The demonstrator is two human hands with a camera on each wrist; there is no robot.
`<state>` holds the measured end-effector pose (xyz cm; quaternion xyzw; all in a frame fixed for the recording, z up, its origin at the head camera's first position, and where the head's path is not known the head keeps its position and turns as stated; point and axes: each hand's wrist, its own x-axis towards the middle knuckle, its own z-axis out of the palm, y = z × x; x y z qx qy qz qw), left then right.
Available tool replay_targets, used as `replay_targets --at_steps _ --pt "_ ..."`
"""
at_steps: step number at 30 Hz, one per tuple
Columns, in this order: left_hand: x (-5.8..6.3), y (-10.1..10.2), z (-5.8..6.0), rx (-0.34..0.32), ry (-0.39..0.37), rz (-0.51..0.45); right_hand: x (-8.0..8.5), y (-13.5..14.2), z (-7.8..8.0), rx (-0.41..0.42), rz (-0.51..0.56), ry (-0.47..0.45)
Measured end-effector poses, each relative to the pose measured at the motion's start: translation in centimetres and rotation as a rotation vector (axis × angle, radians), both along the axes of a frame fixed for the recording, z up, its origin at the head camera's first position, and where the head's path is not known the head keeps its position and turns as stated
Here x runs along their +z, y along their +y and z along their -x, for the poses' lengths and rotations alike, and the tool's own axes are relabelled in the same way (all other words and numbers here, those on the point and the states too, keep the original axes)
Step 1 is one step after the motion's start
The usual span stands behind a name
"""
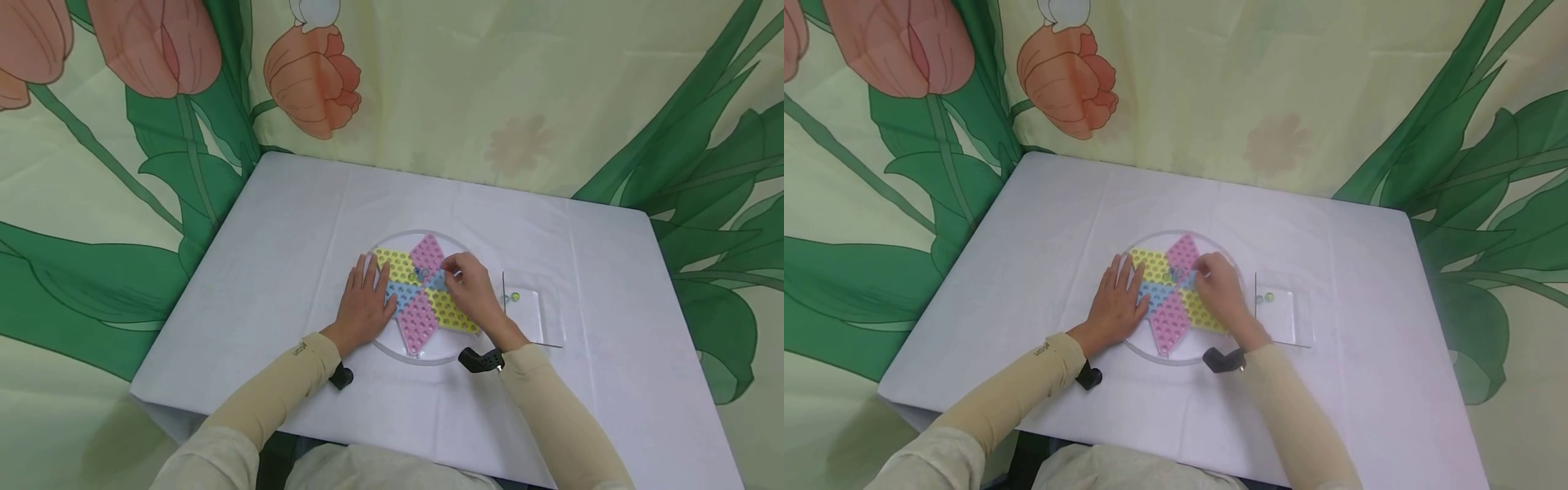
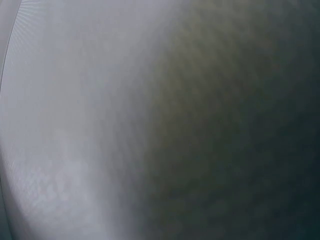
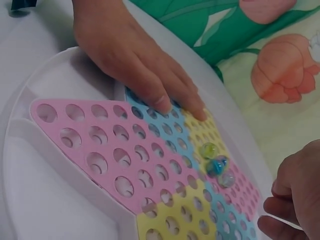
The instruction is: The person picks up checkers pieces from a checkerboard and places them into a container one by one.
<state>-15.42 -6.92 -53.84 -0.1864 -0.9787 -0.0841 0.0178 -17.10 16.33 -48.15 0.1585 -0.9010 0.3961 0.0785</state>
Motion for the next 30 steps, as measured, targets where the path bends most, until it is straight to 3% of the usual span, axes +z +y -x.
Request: replay_targets --at_steps 16,30 --pt "-0.1 0.0 0.0 0.001 -0.008 0.007 -2.0 -1.2 1.2 -0.013 0.046 -0.116" --pt "-0.2 0.0 0.1 0.001 -0.002 0.013 -3.2 -2.0 2.0 -0.067 0.037 -0.134"
